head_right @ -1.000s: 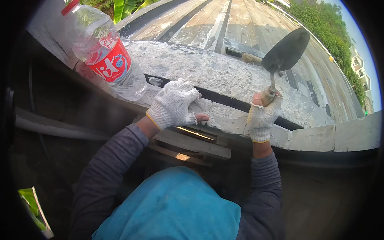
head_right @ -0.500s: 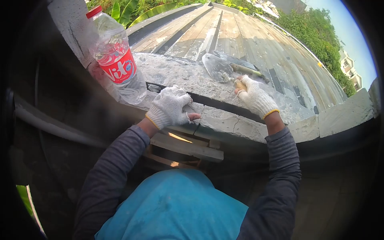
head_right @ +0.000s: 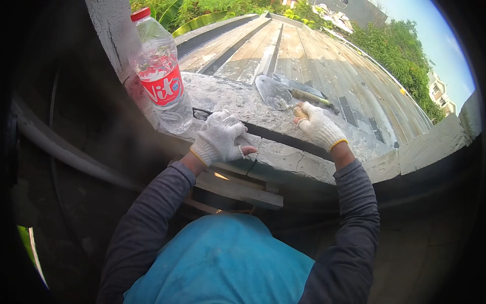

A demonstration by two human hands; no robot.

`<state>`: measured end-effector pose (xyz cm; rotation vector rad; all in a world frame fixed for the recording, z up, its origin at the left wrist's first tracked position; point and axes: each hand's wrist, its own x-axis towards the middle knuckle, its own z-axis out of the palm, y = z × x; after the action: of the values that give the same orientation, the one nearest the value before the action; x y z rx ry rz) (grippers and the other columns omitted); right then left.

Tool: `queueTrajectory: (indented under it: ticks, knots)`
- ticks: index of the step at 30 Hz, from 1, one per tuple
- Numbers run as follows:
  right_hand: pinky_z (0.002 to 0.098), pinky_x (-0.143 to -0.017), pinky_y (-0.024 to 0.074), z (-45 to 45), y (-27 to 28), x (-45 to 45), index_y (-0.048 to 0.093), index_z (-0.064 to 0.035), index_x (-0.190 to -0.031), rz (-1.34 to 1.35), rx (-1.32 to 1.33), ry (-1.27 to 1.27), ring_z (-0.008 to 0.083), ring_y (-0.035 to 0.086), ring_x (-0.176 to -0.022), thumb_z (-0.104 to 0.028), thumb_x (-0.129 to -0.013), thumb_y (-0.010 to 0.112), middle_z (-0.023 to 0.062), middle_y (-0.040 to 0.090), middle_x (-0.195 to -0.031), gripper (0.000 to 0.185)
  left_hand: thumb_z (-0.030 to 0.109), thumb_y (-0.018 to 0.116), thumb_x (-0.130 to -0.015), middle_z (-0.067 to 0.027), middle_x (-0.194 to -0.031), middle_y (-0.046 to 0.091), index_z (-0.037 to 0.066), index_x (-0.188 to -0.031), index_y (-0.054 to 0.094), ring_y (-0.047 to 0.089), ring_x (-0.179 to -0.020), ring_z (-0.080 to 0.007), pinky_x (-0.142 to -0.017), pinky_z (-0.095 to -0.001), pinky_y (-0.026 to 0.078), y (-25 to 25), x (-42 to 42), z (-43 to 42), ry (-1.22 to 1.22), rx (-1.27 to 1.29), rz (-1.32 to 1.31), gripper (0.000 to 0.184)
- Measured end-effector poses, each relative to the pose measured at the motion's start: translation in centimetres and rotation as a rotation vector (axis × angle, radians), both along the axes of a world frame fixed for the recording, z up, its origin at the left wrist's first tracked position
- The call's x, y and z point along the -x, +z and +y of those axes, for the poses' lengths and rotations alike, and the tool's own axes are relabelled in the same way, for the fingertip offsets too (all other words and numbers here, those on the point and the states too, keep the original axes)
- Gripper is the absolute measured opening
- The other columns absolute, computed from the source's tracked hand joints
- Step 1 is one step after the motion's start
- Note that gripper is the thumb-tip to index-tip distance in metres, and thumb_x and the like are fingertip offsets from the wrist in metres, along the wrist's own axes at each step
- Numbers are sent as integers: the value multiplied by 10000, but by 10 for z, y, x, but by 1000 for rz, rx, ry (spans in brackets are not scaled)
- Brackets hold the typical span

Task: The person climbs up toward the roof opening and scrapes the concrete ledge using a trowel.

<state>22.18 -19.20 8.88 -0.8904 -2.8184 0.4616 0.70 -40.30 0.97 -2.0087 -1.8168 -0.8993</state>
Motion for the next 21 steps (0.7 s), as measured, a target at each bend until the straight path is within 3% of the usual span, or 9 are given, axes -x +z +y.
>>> queueTrajectory:
  ticks: [1, 12, 15, 21]
  knots:
    - [431, -952, 510, 2, 3, 2, 606, -43, -1331, 5, -4, 6, 409, 665, -1117, -276, -923, 690, 252, 697, -1166, 477, 689, 756, -737, -125, -840, 681, 63, -847, 736, 646, -854, -343, -827, -476, 498, -2, 1, 1, -10, -84, -1, 636]
    - [443, -993, 492, 8, -2, 5, 603, -57, -1331, 139, -42, -70, 418, 644, -1163, -314, -939, 685, 268, 675, -1221, 476, 682, 767, -725, -123, -901, 696, 59, -895, 755, 639, -911, -343, -880, -470, 491, 0, 0, 0, 20, 6, 16, 646]
    - [446, -975, 502, 3, -6, 5, 608, -65, -1326, -8, 6, 27, 414, 649, -1159, -300, -939, 687, 267, 678, -1215, 460, 674, 772, -721, -121, -930, 694, 58, -920, 764, 636, -936, -339, -904, -468, 488, 0, 1, 1, 21, -76, 43, 648]
    - [439, -1001, 489, 20, -19, 8, 595, -53, -1344, 132, -75, -32, 420, 634, -1189, -299, -934, 688, 268, 672, -1228, 486, 661, 787, -709, -111, -1000, 687, 66, -957, 773, 626, -997, -332, -945, -463, 480, 1, -1, -2, 20, -64, 71, 644]
